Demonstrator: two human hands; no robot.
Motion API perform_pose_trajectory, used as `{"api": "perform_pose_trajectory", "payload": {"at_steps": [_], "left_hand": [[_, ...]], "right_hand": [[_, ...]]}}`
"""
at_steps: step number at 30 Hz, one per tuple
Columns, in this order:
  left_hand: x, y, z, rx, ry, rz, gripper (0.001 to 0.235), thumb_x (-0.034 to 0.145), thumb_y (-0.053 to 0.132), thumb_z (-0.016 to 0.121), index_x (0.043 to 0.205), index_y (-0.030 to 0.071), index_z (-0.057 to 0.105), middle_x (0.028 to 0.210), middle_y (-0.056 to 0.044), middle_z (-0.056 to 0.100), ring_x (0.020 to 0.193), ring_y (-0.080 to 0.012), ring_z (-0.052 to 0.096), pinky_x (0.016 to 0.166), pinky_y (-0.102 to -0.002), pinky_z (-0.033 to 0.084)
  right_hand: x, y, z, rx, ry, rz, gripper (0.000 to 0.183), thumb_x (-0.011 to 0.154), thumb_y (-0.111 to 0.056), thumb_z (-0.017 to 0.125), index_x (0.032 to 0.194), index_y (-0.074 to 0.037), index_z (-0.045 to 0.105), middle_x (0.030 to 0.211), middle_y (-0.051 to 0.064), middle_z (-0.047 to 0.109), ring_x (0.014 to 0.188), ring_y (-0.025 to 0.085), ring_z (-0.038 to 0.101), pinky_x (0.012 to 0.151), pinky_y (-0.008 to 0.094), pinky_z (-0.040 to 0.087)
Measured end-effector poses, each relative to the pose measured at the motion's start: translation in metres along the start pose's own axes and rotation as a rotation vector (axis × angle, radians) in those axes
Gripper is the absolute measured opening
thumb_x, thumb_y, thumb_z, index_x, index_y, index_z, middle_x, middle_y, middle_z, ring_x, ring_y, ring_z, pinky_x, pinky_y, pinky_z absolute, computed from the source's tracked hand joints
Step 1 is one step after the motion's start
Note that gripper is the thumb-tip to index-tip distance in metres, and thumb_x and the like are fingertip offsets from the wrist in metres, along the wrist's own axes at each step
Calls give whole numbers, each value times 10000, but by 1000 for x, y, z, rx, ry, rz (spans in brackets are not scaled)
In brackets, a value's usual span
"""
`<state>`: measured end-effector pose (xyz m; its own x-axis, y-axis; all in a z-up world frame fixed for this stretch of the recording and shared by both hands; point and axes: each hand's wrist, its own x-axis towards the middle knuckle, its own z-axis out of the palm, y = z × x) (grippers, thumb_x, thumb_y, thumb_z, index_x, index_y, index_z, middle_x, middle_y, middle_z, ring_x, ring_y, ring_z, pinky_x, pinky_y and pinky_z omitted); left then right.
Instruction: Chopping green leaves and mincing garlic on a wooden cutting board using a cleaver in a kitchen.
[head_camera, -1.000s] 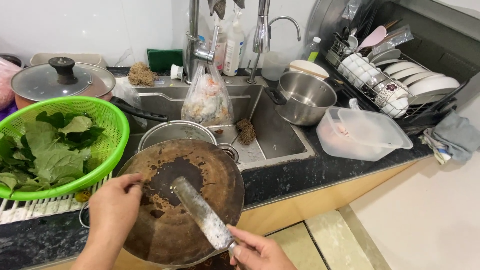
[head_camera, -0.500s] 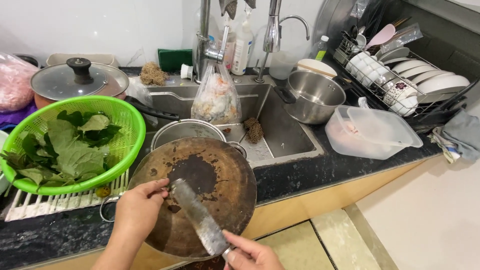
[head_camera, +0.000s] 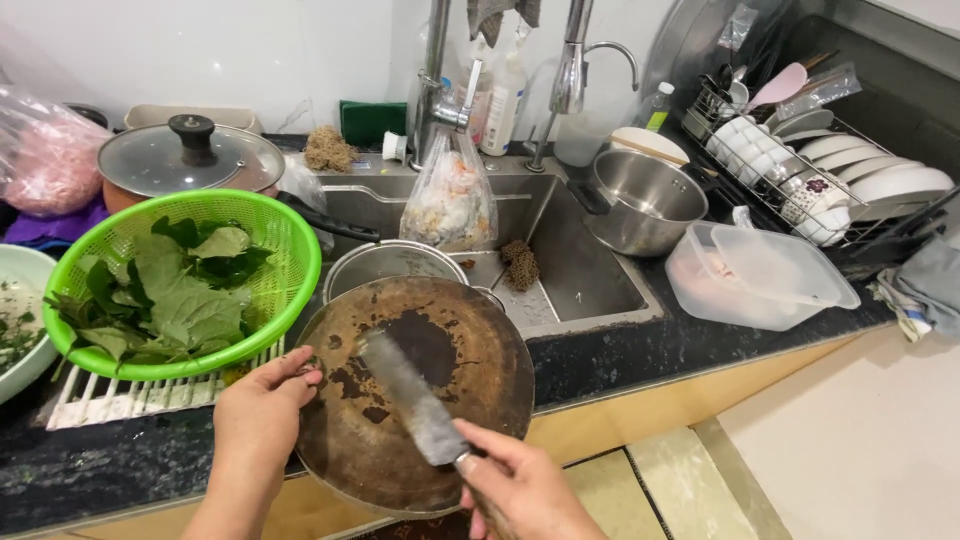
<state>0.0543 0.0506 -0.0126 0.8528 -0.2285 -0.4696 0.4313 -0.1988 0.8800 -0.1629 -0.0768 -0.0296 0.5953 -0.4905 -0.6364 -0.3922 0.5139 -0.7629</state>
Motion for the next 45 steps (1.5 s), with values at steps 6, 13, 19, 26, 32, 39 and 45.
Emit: {"api": "perform_pose_trajectory", "payload": {"at_steps": [6, 13, 19, 26, 32, 39, 45], "left_hand": [[-11, 11, -19, -305, -39, 93, 334, 988, 40, 576, 1292, -74, 655, 1153, -211, 705, 1026, -236, 663, 1020, -331, 547], [38, 24, -100, -371, 21, 404, 289, 1062, 156, 592, 1272, -39, 638, 1089, -175, 697, 948, -201, 668, 969, -281, 579], [108, 45, -218, 182, 161, 913, 251, 1096, -33, 554, 1317, -57, 671, 1274, -197, 670, 1166, -230, 630, 1048, -323, 490], [130, 44, -278, 1264, 270, 1230, 785, 799, 93, 582, 1533, 361, 509, 817, -78, 578, 669, -344, 557, 684, -517, 471], [176, 73, -305, 1504, 337, 812, 699, 906, 220, 547, 1560, 430, 417, 944, -104, 640, 800, -369, 661, 732, -503, 551], [136, 151, -300, -206, 33, -249, 715, 1119, 584, 170, 1588, 73, 343, 1610, -158, 430, 1498, -368, 419, 1317, -500, 302], [201, 120, -336, -538, -9, -244, 862, 1120, 676, 202, 1569, -45, 349, 1598, -373, 361, 1481, -486, 408, 1229, -539, 371]], "right_hand": [[-1, -12, -5, -63, 156, -8, 606, 998, -90, 629, 1564, -299, 569, 748, 160, 606, 538, 236, 578, 436, 331, 503], [-5, 13, 15, 59, -44, -26, 583, 905, -10, 738, 1486, -46, 718, 661, 132, 644, 719, 207, 699, 736, 274, 496], [-27, -67, 150, -340, -352, -137, 575, 973, -240, 602, 1547, -209, 638, 798, 9, 730, 592, 30, 579, 558, 164, 438], [18, -78, 277, -183, -572, -220, 683, 981, -171, 619, 1634, -83, 441, 795, 105, 655, 520, 160, 656, 389, 257, 574], [21, -84, 321, -286, -524, -119, 669, 989, -198, 617, 1636, -151, 453, 783, 76, 660, 511, 149, 636, 401, 245, 527], [22, -88, 353, -1016, -312, -608, 652, 886, -117, 564, 1500, -334, 585, 1012, 5, 483, 931, 192, 600, 933, 313, 485], [36, -82, 369, -1403, -382, -658, 647, 970, -51, 554, 1567, -280, 454, 977, 130, 416, 944, 406, 476, 726, 494, 413]]}}
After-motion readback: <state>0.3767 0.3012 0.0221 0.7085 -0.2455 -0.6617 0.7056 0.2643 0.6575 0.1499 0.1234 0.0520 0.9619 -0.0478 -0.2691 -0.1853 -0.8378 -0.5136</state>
